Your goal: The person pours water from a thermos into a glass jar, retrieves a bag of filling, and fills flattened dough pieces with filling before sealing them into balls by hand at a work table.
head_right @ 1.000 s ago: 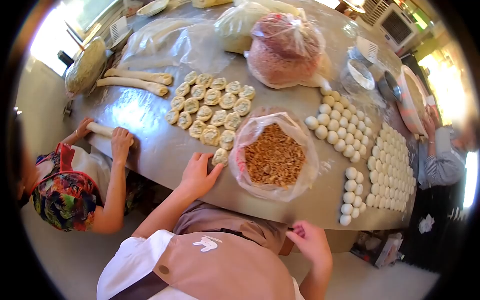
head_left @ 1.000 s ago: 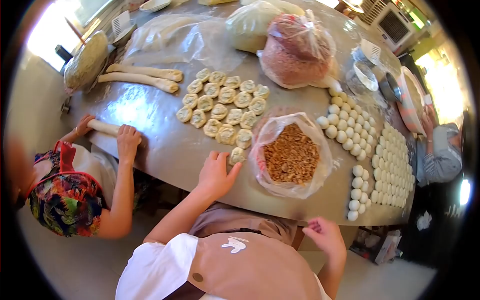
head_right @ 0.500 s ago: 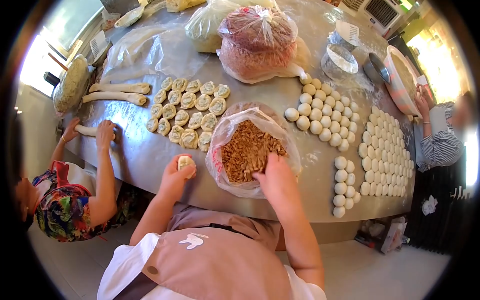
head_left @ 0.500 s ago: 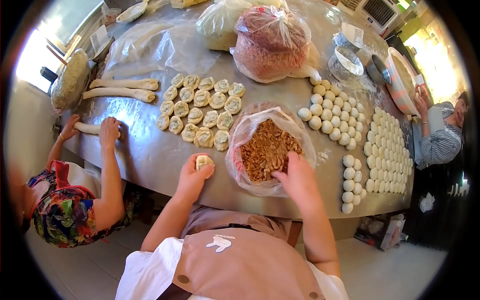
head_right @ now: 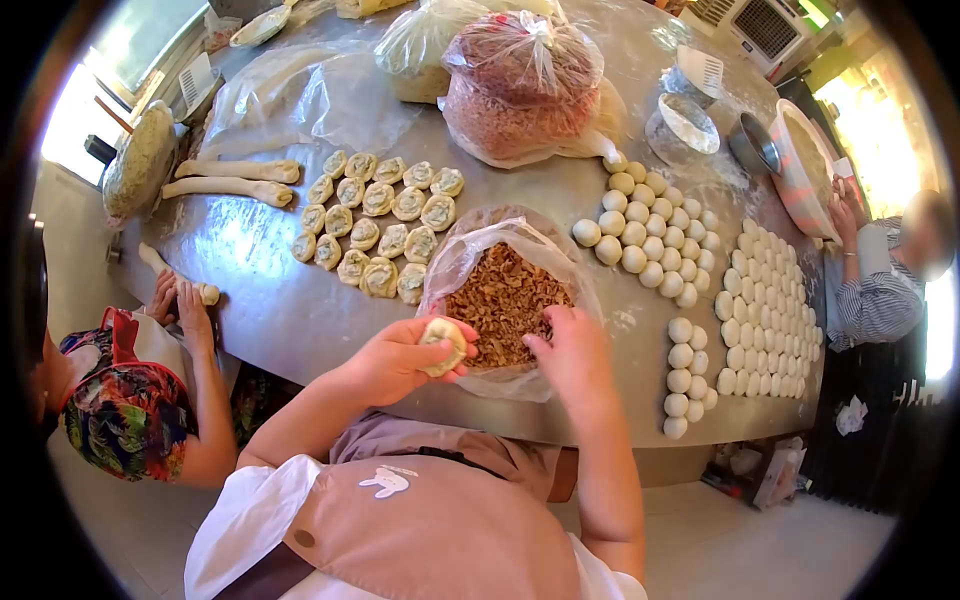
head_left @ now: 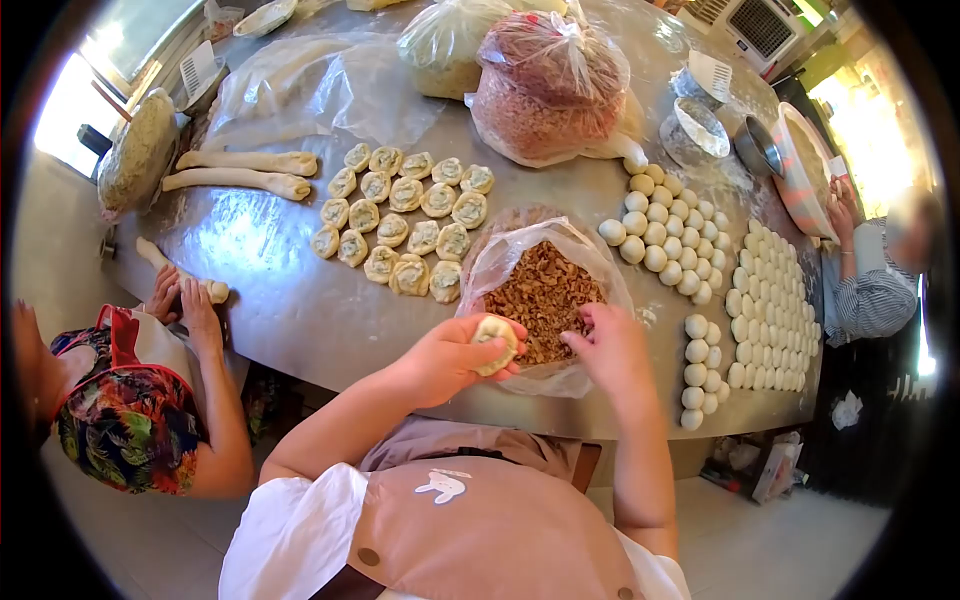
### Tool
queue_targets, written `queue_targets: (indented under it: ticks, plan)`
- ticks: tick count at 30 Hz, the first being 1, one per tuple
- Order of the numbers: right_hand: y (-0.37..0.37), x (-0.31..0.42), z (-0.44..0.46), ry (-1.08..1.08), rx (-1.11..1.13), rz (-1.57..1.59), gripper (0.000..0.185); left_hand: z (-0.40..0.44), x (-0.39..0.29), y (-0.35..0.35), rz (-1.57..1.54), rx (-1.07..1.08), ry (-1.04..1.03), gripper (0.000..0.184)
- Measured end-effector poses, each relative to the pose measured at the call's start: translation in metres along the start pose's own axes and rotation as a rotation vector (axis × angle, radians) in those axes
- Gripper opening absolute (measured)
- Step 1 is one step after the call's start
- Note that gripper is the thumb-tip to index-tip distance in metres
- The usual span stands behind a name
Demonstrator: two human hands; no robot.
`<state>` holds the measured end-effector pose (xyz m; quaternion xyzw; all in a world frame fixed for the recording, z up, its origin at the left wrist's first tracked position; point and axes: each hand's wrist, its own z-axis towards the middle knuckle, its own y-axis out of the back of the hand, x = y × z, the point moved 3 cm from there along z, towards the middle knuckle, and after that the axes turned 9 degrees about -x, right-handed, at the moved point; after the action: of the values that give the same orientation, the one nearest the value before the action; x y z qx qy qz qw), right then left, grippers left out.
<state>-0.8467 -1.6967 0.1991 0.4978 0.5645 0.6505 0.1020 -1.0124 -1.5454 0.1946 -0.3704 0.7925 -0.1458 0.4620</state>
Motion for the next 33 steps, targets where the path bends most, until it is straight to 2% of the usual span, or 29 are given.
queue_targets:
  ticks: [2,5,8,11,12,14,15,18,22,28,33]
  plan:
    - [-0.007,0.007,-0.006,0.079,-0.045,-0.125,0.038,0.017,0.011,-0.012,0.037,0.035,0.019,0.027]
    - [-0.022,0.013,-0.004,0.113,-0.047,-0.210,0.048,0.044,0.022,-0.020,0.017,-0.117,-0.022,0.029]
    - [-0.035,0.029,0.006,0.093,-0.044,-0.077,0.053,0.061,0.010,-0.017,-0.101,-0.281,-0.031,0.028]
    - [-0.047,0.038,0.010,0.251,-0.124,0.128,0.052,0.072,0.006,-0.004,-0.200,-0.396,-0.123,0.025]
    - [-0.048,0.039,0.009,0.293,-0.126,0.096,0.052,0.072,0.001,0.000,-0.180,-0.405,-0.158,0.024]
    - [-0.040,0.041,0.003,0.202,-0.090,-0.096,0.052,0.069,-0.005,0.005,-0.114,-0.438,-0.222,0.022]
    - [-0.037,0.042,0.002,0.155,-0.072,-0.191,0.052,0.066,-0.007,0.003,-0.112,-0.426,-0.202,0.022]
    - [-0.036,0.030,0.005,0.113,-0.093,-0.164,0.042,0.060,-0.008,-0.002,-0.140,-0.387,-0.141,0.021]
    - [-0.053,0.042,0.010,0.166,-0.057,-0.029,0.024,0.050,0.005,-0.012,-0.291,-0.295,-0.114,0.021]
    - [-0.036,0.019,0.015,0.178,-0.025,-0.153,0.020,0.041,0.011,-0.003,-0.304,-0.213,-0.091,0.032]
    - [0.002,0.037,0.012,0.103,-0.138,0.190,0.024,0.056,0.026,-0.007,-0.302,-0.196,-0.133,0.028]
